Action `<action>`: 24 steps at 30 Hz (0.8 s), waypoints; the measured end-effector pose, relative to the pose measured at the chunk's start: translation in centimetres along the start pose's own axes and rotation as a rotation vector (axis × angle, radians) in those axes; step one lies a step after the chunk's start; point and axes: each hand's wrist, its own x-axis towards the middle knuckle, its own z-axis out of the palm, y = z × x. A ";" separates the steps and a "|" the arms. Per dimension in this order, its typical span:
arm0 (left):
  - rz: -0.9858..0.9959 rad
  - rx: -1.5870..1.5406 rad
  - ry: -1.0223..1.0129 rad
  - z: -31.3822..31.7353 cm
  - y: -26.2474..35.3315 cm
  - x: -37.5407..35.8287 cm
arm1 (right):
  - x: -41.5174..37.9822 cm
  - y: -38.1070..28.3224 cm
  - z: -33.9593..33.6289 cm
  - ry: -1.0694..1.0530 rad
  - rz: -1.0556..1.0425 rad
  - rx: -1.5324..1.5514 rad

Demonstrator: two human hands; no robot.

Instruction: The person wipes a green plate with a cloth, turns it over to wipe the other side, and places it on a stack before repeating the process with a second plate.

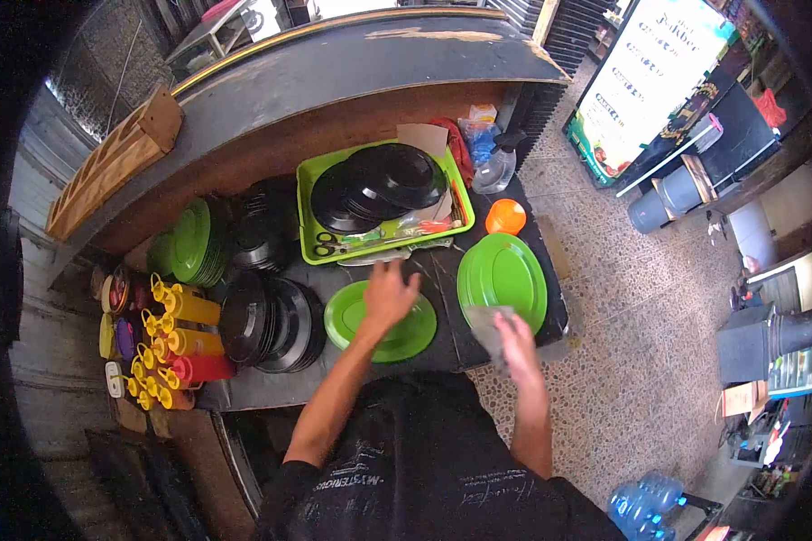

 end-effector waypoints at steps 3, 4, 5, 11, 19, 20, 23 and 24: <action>-0.102 0.337 -0.097 -2.4 -5.2 -0.3 | 2.0 4.7 4.2 0.012 -0.038 -0.247; -0.104 0.340 -0.094 -3.0 -6.2 -0.5 | 2.2 4.8 5.1 -0.190 -0.016 -0.126; -0.189 0.378 -0.142 -3.5 -7.0 -0.7 | 2.1 5.3 6.3 -0.150 -0.021 -0.233; -0.306 0.271 -0.256 -4.8 -8.8 -1.3 | 3.4 8.9 8.4 -0.145 -0.054 -0.625; -0.139 0.029 0.052 -6.0 -9.9 -2.6 | 4.4 9.9 8.0 -0.110 0.019 -0.619; -0.139 0.031 0.050 -6.1 -10.1 -2.8 | 4.5 10.0 7.8 -0.107 0.008 -0.660; -0.068 -0.008 0.195 -6.6 -10.5 -3.4 | 4.5 9.7 7.8 -0.122 0.016 -0.685; -0.067 -0.043 0.193 -7.3 -10.1 -3.7 | 4.6 9.6 7.9 -0.140 0.033 -0.671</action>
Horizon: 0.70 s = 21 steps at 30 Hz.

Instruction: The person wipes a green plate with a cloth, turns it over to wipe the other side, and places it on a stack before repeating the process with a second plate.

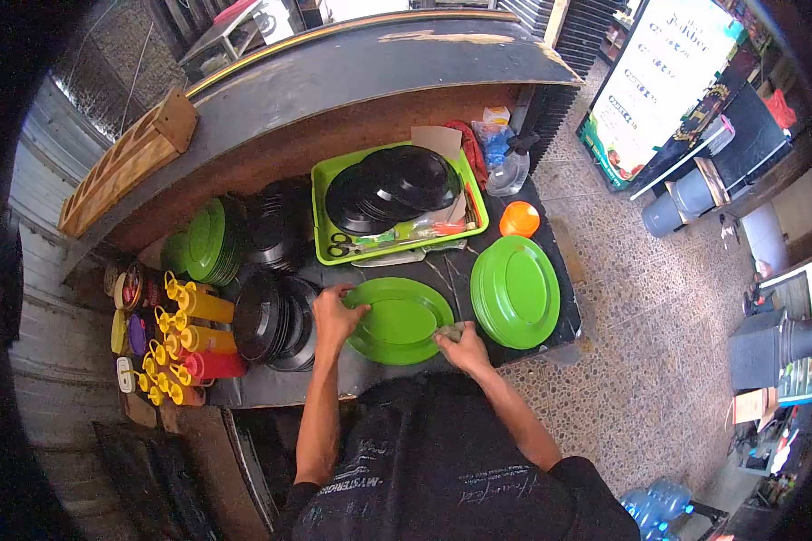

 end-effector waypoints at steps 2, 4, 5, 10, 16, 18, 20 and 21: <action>-0.003 -0.034 -0.004 -1.5 0.9 -0.3 | 0.1 -0.1 -0.2 -0.001 0.016 0.019; -0.069 -0.426 -0.013 -2.5 1.6 -0.4 | 0.0 -0.5 -0.6 -0.002 0.031 0.036; -0.070 -0.426 -0.010 -2.4 1.1 -0.4 | 0.0 -0.7 -1.0 -0.104 0.028 0.185; -0.490 -1.172 -0.404 -2.8 -1.6 -0.4 | -1.7 -2.9 -1.1 -0.131 0.044 0.353; -0.475 -1.580 -0.338 -4.0 -3.5 -2.5 | -3.3 -8.1 -4.5 -0.115 -0.192 0.614; -0.443 -1.567 -0.343 -4.6 -3.7 -3.0 | -4.3 -11.0 -5.8 0.013 -0.305 0.714; -0.400 -1.716 -0.356 -4.8 -3.7 -3.3 | -3.9 -13.1 -6.3 0.220 -0.446 0.623; -0.398 -1.714 -0.358 -5.2 -2.8 -3.4 | -3.5 -14.1 -6.3 0.287 -0.479 0.572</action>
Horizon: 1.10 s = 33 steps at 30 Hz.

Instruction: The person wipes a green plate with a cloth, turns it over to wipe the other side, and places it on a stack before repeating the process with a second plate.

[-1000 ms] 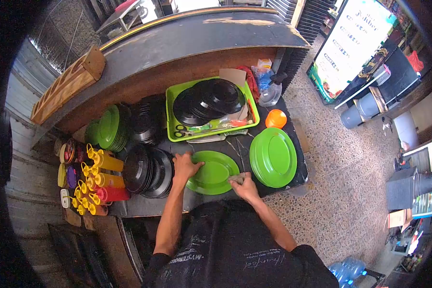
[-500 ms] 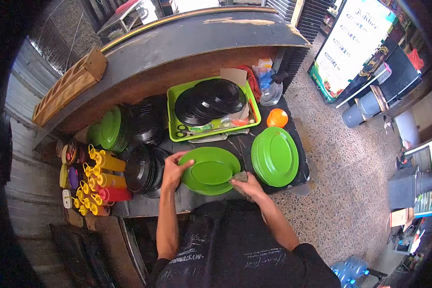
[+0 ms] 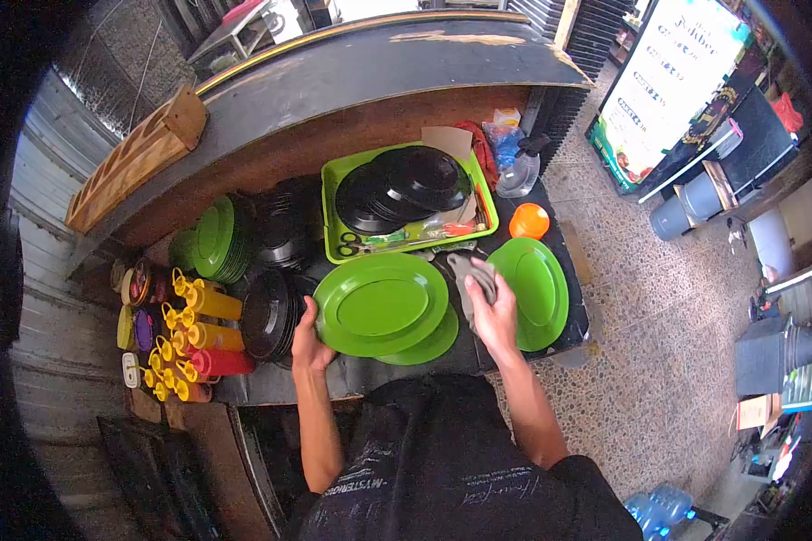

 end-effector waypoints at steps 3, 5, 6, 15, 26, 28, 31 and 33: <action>-0.009 -0.096 -0.026 4.1 -1.1 -0.5 | 1.5 0.3 1.7 -0.040 -0.266 -0.436; -0.072 -0.059 0.011 5.5 -2.2 -0.4 | 0.9 -1.6 3.6 -0.116 -0.491 -0.610; -0.060 -0.040 0.003 6.2 -2.9 -0.2 | 0.5 -2.3 4.5 -0.143 -0.567 -0.646; 0.107 -0.225 0.053 9.4 -4.7 -0.6 | -3.5 -4.2 10.3 -0.461 -0.819 -0.619; 0.254 -0.335 0.041 7.8 -1.3 -0.7 | -3.5 -1.8 7.9 -0.583 -0.945 -0.546; 0.230 -0.393 0.001 8.0 -1.1 -1.0 | -2.4 -1.8 6.8 -0.523 -0.950 -0.598; 0.184 -0.410 -0.018 8.4 -1.2 -1.4 | -0.8 -1.7 5.3 -0.430 -0.939 -0.644; 0.186 -0.446 -0.022 8.6 -1.4 -1.6 | 0.3 -1.2 4.6 -0.284 -0.915 -0.611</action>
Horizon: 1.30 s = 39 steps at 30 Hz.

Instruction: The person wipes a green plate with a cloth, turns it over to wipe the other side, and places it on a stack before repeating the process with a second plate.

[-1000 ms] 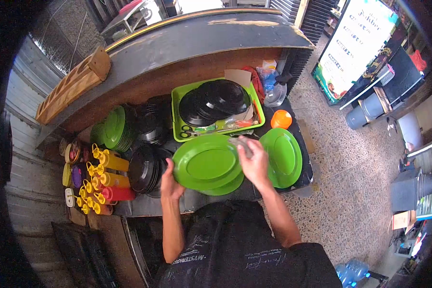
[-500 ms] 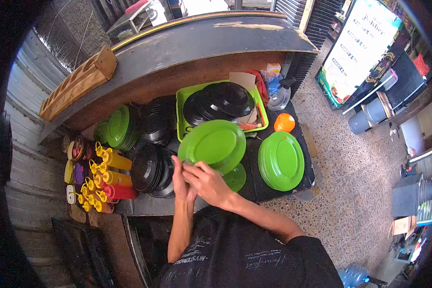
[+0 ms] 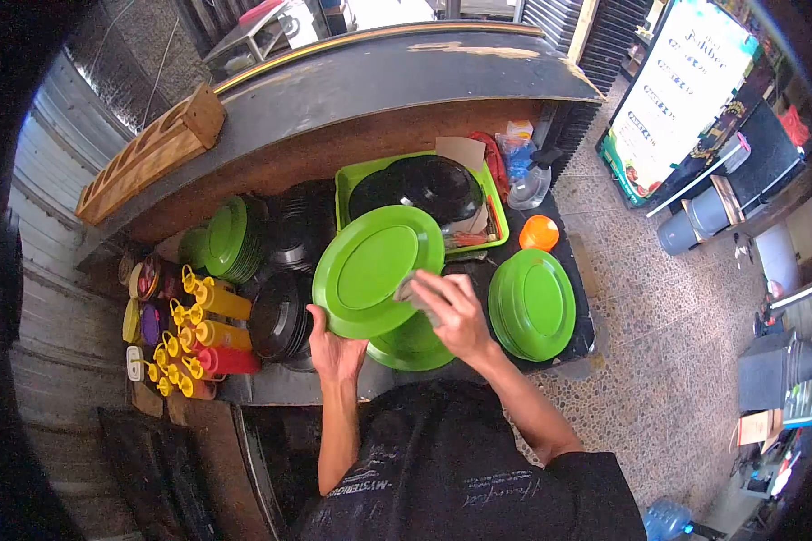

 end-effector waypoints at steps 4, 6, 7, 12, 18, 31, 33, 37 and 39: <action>-0.014 0.012 0.010 -0.1 0.0 -0.5 | 1.5 2.0 -0.5 0.199 0.134 -0.077; -0.061 0.056 -0.060 -0.6 -0.1 -0.7 | 2.4 2.4 -0.8 0.251 0.190 -0.073; -0.060 0.057 -0.062 -0.6 -0.2 -0.8 | 2.8 2.7 -1.0 0.283 0.226 -0.076; -0.164 0.159 -0.102 -1.7 -1.1 -1.4 | 4.8 2.7 -1.8 0.252 0.328 -0.069; -0.188 0.448 -0.114 -0.5 -3.0 -1.2 | 5.2 -2.0 0.3 0.019 0.093 -0.092; 0.087 0.166 -0.071 0.0 -0.2 -0.3 | 1.1 -7.2 2.5 -0.227 -0.144 0.275; 0.071 0.054 -0.083 0.3 0.6 -0.1 | 0.5 -6.1 1.9 -0.169 -0.147 0.200; 0.080 0.072 -0.026 0.3 1.4 -0.4 | 1.3 -3.4 0.5 -0.011 0.054 0.094; 0.064 0.076 -0.014 0.4 1.1 -0.6 | 1.9 -1.7 0.0 0.020 0.090 0.032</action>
